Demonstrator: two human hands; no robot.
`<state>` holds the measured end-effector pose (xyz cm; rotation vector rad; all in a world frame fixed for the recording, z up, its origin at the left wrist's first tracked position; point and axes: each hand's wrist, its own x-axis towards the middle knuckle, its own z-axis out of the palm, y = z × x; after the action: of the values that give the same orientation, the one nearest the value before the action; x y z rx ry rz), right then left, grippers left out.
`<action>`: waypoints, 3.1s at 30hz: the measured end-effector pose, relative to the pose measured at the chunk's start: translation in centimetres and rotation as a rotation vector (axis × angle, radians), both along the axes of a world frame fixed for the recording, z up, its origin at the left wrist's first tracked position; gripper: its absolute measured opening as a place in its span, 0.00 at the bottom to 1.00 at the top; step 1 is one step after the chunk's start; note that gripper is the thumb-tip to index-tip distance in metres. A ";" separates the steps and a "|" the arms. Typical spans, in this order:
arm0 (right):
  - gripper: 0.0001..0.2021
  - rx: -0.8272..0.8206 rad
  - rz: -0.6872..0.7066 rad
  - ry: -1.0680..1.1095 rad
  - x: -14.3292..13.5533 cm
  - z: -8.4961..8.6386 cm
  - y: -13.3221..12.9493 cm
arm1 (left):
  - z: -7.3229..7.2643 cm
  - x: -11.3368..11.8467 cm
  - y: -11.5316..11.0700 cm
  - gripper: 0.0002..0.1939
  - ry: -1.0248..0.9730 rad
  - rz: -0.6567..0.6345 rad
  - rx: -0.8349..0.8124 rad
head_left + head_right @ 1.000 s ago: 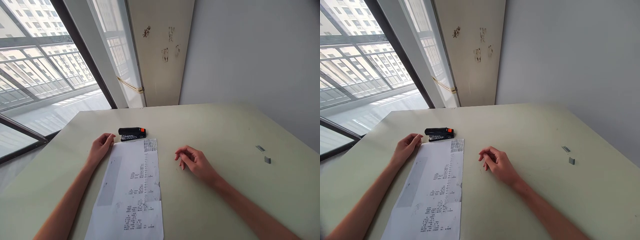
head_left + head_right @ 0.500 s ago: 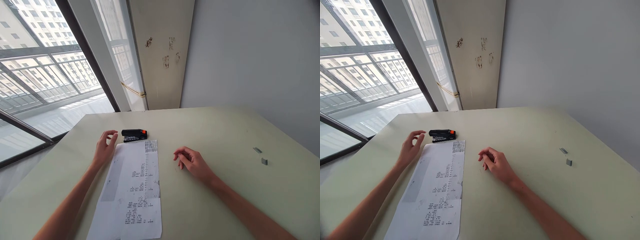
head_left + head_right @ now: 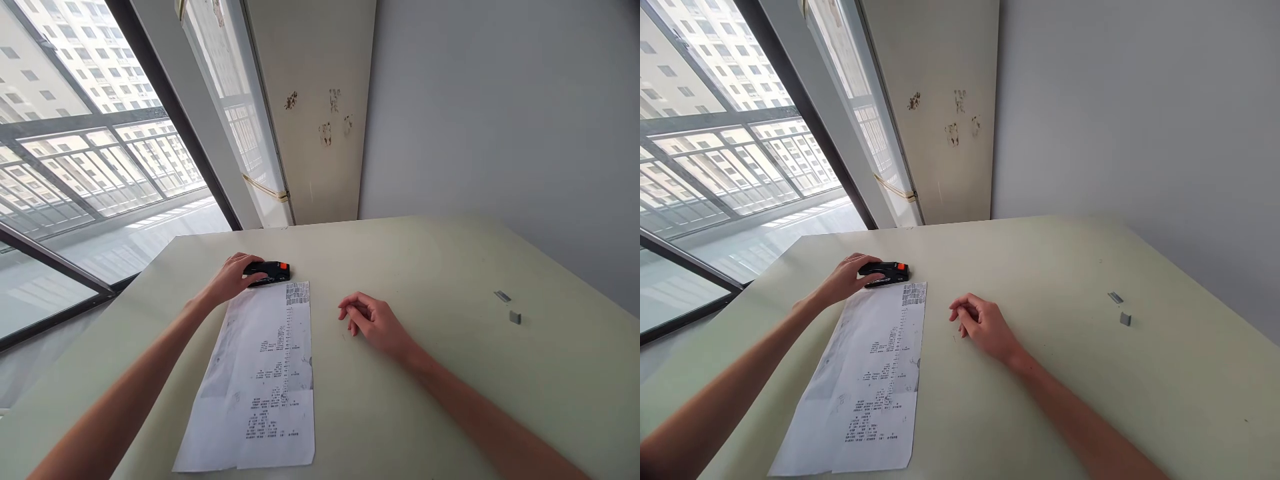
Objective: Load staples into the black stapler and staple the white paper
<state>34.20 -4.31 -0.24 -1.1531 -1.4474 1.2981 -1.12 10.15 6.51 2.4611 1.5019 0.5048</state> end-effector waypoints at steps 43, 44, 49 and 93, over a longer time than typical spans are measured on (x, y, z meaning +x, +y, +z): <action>0.25 0.212 -0.560 -0.371 8.0 -1.2 3.0 | -4.8 -2.0 -11.7 0.38 0.238 -0.118 -0.032; 0.25 0.201 -0.554 -0.378 8.3 -1.3 3.0 | -5.0 -1.1 -11.9 0.37 0.236 -0.119 -0.023; 0.25 0.098 -0.419 -0.371 9.9 -0.8 1.9 | -5.3 4.0 -12.8 0.37 0.216 -0.181 -0.010; 0.23 0.037 -0.232 -0.337 10.9 -1.0 -4.6 | -5.8 10.4 -13.3 0.24 -0.038 -0.251 -0.014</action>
<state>45.08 -8.94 -1.23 -1.5198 -1.5126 0.9450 9.27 -3.20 0.68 2.5643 1.1556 0.4874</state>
